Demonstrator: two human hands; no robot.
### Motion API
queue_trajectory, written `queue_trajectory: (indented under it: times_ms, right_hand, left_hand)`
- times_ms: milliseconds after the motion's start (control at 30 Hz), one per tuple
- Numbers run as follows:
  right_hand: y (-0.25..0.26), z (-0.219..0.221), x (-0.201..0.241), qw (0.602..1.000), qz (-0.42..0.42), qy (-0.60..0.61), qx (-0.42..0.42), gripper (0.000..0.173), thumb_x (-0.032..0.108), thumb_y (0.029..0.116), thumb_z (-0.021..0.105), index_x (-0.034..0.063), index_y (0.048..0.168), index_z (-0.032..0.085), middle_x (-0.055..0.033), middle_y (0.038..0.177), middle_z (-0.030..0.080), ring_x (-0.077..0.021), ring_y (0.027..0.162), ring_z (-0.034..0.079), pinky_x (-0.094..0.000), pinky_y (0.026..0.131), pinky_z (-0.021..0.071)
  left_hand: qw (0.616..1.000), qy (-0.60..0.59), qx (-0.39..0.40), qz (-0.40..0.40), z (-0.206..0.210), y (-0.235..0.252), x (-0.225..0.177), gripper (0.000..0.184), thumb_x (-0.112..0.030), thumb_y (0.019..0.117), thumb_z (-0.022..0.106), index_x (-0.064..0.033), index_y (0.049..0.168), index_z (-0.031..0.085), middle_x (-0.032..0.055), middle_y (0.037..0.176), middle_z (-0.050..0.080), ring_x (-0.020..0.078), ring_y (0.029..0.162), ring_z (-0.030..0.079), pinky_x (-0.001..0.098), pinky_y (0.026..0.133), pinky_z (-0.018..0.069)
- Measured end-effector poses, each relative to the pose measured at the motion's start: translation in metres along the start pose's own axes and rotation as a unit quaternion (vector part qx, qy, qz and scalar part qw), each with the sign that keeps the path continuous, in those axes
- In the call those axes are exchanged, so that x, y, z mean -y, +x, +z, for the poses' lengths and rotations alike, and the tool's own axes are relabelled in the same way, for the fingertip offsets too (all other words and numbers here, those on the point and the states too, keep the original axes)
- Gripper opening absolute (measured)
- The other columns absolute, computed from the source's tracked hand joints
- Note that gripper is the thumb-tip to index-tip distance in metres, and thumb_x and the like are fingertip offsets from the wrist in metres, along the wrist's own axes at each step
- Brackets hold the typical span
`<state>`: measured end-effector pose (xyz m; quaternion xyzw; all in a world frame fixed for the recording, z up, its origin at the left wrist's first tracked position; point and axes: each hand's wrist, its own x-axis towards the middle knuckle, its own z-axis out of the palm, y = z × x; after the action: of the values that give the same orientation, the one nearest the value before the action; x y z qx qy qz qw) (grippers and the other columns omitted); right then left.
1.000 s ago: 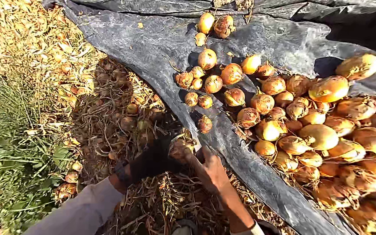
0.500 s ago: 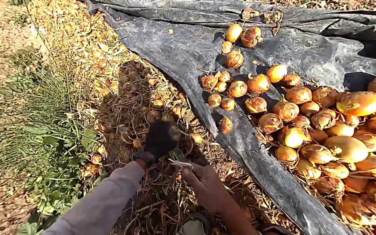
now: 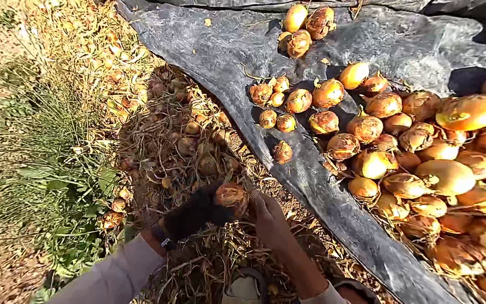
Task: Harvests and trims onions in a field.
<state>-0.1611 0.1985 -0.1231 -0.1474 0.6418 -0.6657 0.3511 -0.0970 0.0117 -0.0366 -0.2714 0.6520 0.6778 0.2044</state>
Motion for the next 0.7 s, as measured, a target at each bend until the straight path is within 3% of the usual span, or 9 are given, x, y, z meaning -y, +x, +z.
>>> queue_trajectory:
  times_ms: [100,167,233,333,400,467,567,633,700]
  right_hand:
    - [-0.003,-0.009,0.006,0.994,0.029,-0.082,0.068,0.062,0.066,0.1012,0.035,0.0181,0.08,0.068,0.0048,0.061,0.05,-0.0096,0.056,0.05,-0.0363,0.056,0.0452]
    - [-0.008,-0.008,0.013,0.989,-0.006,-0.118,0.09,0.06,0.066,0.1002,0.041,0.0181,0.073,0.064,0.0052,0.058,0.049,-0.0082,0.053,0.049,-0.0355,0.052,0.0436]
    - [-0.012,-0.002,0.012,0.989,0.007,-0.136,0.054,0.06,0.066,0.1001,0.041,0.0181,0.071,0.063,0.0048,0.056,0.047,-0.0096,0.051,0.047,-0.0355,0.051,0.0416]
    - [-0.004,-0.008,0.003,0.954,0.127,-0.271,0.015,0.067,0.079,0.088,0.052,0.0148,0.096,0.069,-0.0049,0.073,0.062,-0.023,0.07,0.063,-0.0503,0.067,0.0522]
    - [0.0,-0.005,0.004,0.92,0.169,-0.349,0.061,0.086,0.086,0.0711,0.064,0.0143,0.117,0.066,-0.0085,0.094,0.07,-0.0279,0.092,0.069,-0.0565,0.082,0.0553]
    - [-0.002,-0.001,0.004,0.913,0.163,-0.37,0.055,0.088,0.082,0.0658,0.073,0.0175,0.125,0.065,-0.0072,0.103,0.073,-0.0264,0.101,0.07,-0.0563,0.089,0.0554]
    - [-0.002,-0.016,0.009,0.914,0.102,-0.389,-0.048,0.066,0.078,0.0809,0.06,0.0164,0.104,0.069,-0.007,0.079,0.068,-0.0278,0.077,0.07,-0.0561,0.068,0.0555]
    - [0.002,-0.035,0.014,0.917,0.023,-0.368,-0.15,0.074,0.081,0.0925,0.033,0.0154,0.09,0.066,-0.0044,0.063,0.057,-0.0248,0.059,0.061,-0.0529,0.054,0.0501]
    - [0.004,-0.045,0.018,0.923,-0.005,-0.317,-0.217,0.078,0.077,0.0978,0.023,0.0137,0.092,0.068,-0.0043,0.061,0.055,-0.0231,0.055,0.057,-0.0518,0.051,0.0475]
  left_hand:
    - [0.973,0.217,-0.073,0.029,-0.008,0.001,-0.007,0.087,-0.024,0.0573,0.095,-0.0143,0.135,0.058,0.0045,0.109,0.073,0.0159,0.096,0.072,0.037,0.083,0.0634]
    - [0.923,0.345,-0.166,0.042,-0.019,0.007,-0.002,0.085,-0.038,0.0621,0.095,-0.0161,0.136,0.058,0.0055,0.108,0.072,0.0196,0.096,0.072,0.0468,0.082,0.062]
    - [0.927,0.306,-0.217,0.029,-0.029,0.009,0.001,0.085,-0.035,0.0704,0.094,-0.0118,0.142,0.053,0.013,0.114,0.07,0.027,0.097,0.07,0.053,0.081,0.0596]
    - [0.978,0.147,-0.144,0.022,-0.022,-0.01,-0.005,0.059,-0.032,0.0879,0.08,-0.0128,0.139,0.056,0.0098,0.094,0.071,0.0193,0.071,0.068,0.0351,0.062,0.0587]
    - [0.975,0.214,-0.067,-0.007,-0.017,-0.015,-0.016,0.042,-0.04,0.0941,0.074,-0.0092,0.121,0.065,0.0056,0.087,0.071,0.0152,0.07,0.067,0.0324,0.064,0.0578]
    - [0.93,0.359,-0.081,-0.004,-0.024,-0.012,-0.019,0.039,-0.051,0.0979,0.065,-0.0148,0.108,0.073,0.0014,0.09,0.072,0.0149,0.08,0.068,0.0414,0.076,0.0569]
    - [0.86,0.46,-0.217,0.049,-0.043,0.005,-0.02,0.047,-0.062,0.0969,0.06,-0.0193,0.112,0.073,0.0045,0.1,0.074,0.0239,0.091,0.072,0.0578,0.082,0.0574]
    - [0.815,0.506,-0.267,0.09,-0.048,0.025,-0.026,0.057,-0.068,0.0952,0.056,-0.0184,0.119,0.073,0.0082,0.111,0.072,0.0277,0.101,0.07,0.0601,0.087,0.0567]
    - [0.788,0.545,-0.264,0.113,-0.043,0.054,-0.026,0.059,-0.066,0.0945,0.057,-0.0176,0.124,0.072,0.0093,0.121,0.071,0.0289,0.112,0.068,0.0589,0.094,0.0551]
